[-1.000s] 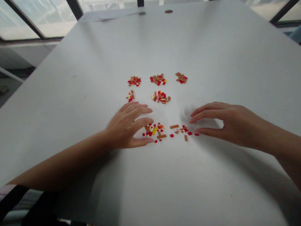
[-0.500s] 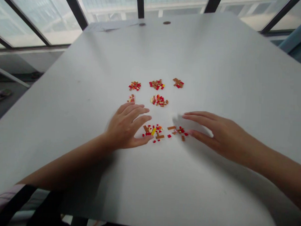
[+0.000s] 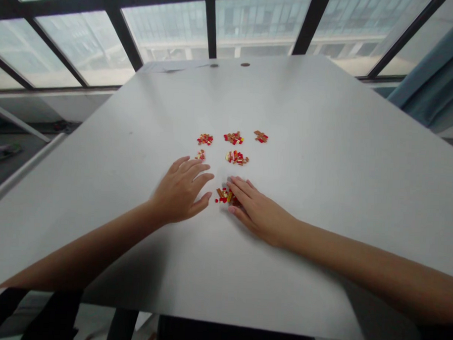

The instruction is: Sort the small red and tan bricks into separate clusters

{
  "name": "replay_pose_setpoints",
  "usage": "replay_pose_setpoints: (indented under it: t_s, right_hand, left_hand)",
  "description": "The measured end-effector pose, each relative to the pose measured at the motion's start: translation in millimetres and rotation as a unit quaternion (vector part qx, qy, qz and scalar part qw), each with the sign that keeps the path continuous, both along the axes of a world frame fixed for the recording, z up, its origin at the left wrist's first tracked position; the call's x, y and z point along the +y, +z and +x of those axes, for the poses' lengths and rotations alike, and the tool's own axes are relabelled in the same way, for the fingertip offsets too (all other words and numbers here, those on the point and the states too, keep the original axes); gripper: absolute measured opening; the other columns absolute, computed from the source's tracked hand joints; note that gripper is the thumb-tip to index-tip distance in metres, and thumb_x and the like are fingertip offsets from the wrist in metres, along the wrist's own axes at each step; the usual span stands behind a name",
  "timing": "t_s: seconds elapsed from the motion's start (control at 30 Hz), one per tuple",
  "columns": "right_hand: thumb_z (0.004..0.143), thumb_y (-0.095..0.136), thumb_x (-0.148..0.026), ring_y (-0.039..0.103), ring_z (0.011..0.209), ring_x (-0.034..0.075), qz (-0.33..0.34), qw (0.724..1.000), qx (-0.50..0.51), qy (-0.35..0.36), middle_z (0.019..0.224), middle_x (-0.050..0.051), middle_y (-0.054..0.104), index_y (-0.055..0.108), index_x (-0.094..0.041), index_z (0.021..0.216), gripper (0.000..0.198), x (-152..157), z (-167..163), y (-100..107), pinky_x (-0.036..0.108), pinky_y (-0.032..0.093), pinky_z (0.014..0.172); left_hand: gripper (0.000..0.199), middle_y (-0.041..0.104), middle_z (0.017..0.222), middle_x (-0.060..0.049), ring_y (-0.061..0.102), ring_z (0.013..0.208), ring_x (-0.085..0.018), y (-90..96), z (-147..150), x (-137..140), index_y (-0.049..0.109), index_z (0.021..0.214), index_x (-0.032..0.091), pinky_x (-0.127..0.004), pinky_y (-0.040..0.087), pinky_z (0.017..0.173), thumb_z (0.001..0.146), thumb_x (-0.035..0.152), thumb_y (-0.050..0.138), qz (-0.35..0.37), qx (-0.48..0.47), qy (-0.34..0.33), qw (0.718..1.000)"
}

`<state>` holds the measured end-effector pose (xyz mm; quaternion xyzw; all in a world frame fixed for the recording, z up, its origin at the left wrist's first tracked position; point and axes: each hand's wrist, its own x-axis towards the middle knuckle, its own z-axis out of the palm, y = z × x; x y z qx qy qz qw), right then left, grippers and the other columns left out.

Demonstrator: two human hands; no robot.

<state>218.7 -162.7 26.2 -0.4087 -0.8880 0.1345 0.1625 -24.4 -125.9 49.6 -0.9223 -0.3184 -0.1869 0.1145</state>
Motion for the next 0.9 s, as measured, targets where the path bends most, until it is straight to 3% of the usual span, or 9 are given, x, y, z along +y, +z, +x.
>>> replay_pose_setpoints:
  t_s: [0.1,0.27,0.37,0.53,0.67,0.77,0.9]
  right_hand:
    - [0.104,0.034,-0.046,0.037,0.147,0.028,0.015,0.999,0.016,0.027,0.155,0.023,0.044,0.046,-0.009,0.148,0.058,5,-8,8,0.054,0.038,0.117]
    - [0.1,0.044,-0.052,0.034,0.148,0.033,0.057,0.986,-0.012,0.155,0.157,0.019,0.041,0.054,-0.018,0.144,0.056,26,-15,7,0.061,0.028,0.119]
    - [0.103,0.042,-0.04,0.038,0.146,0.031,0.062,0.982,-0.008,0.181,0.152,0.015,0.05,0.059,-0.017,0.14,0.047,32,-18,0,0.056,0.032,0.12]
    - [0.105,0.038,-0.027,0.055,0.133,0.022,0.069,0.983,0.038,0.169,0.134,0.009,0.066,0.065,-0.013,0.131,0.04,29,-12,-7,0.044,0.043,0.116]
    - [0.104,0.041,-0.025,0.062,0.126,0.021,0.077,0.981,0.08,0.159,0.128,0.01,0.07,0.069,-0.012,0.123,0.036,25,-1,4,0.04,0.049,0.111]
    - [0.103,0.044,-0.023,0.066,0.119,0.019,0.093,0.984,0.108,0.103,0.126,0.01,0.072,0.07,-0.015,0.122,0.033,21,12,17,0.037,0.054,0.105]
    - [0.1,0.049,-0.021,0.074,0.097,0.019,0.126,0.987,0.098,0.034,0.107,0.01,0.078,0.073,-0.017,0.111,0.026,14,36,26,0.033,0.061,0.086]
  left_hand:
    - [0.034,0.067,0.126,-0.016,0.06,0.122,-0.034,3.0,-21,-14,0.064,0.118,0.012,-0.058,0.043,0.108,0.093,0.03,0.051,0.015,0.008,0.018,1.0]
    - [0.032,0.067,0.126,-0.015,0.06,0.122,-0.033,0.2,-36,-23,0.065,0.119,0.014,-0.059,0.043,0.109,0.095,0.03,0.051,0.004,0.001,0.045,0.999]
    - [0.031,0.067,0.126,-0.015,0.06,0.123,-0.033,-0.9,-32,-23,0.064,0.118,0.014,-0.058,0.043,0.109,0.095,0.029,0.052,0.008,-0.003,0.029,1.0]
    - [0.027,0.069,0.122,-0.014,0.062,0.12,-0.032,-2.0,-23,-19,0.065,0.114,0.014,-0.055,0.045,0.107,0.096,0.03,0.052,0.027,-0.004,-0.001,1.0]
    - [0.025,0.07,0.121,-0.013,0.062,0.119,-0.031,-5.1,-17,-15,0.065,0.113,0.015,-0.054,0.045,0.107,0.097,0.029,0.052,0.025,-0.012,-0.003,1.0]
    - [0.024,0.07,0.121,-0.013,0.062,0.12,-0.03,-5.5,-13,-15,0.066,0.112,0.015,-0.054,0.045,0.107,0.097,0.028,0.052,0.005,-0.02,-0.015,1.0]
    - [0.022,0.07,0.122,-0.01,0.062,0.121,-0.027,-3.2,-13,-19,0.069,0.112,0.019,-0.053,0.044,0.109,0.097,0.026,0.053,-0.033,-0.036,-0.045,0.998]
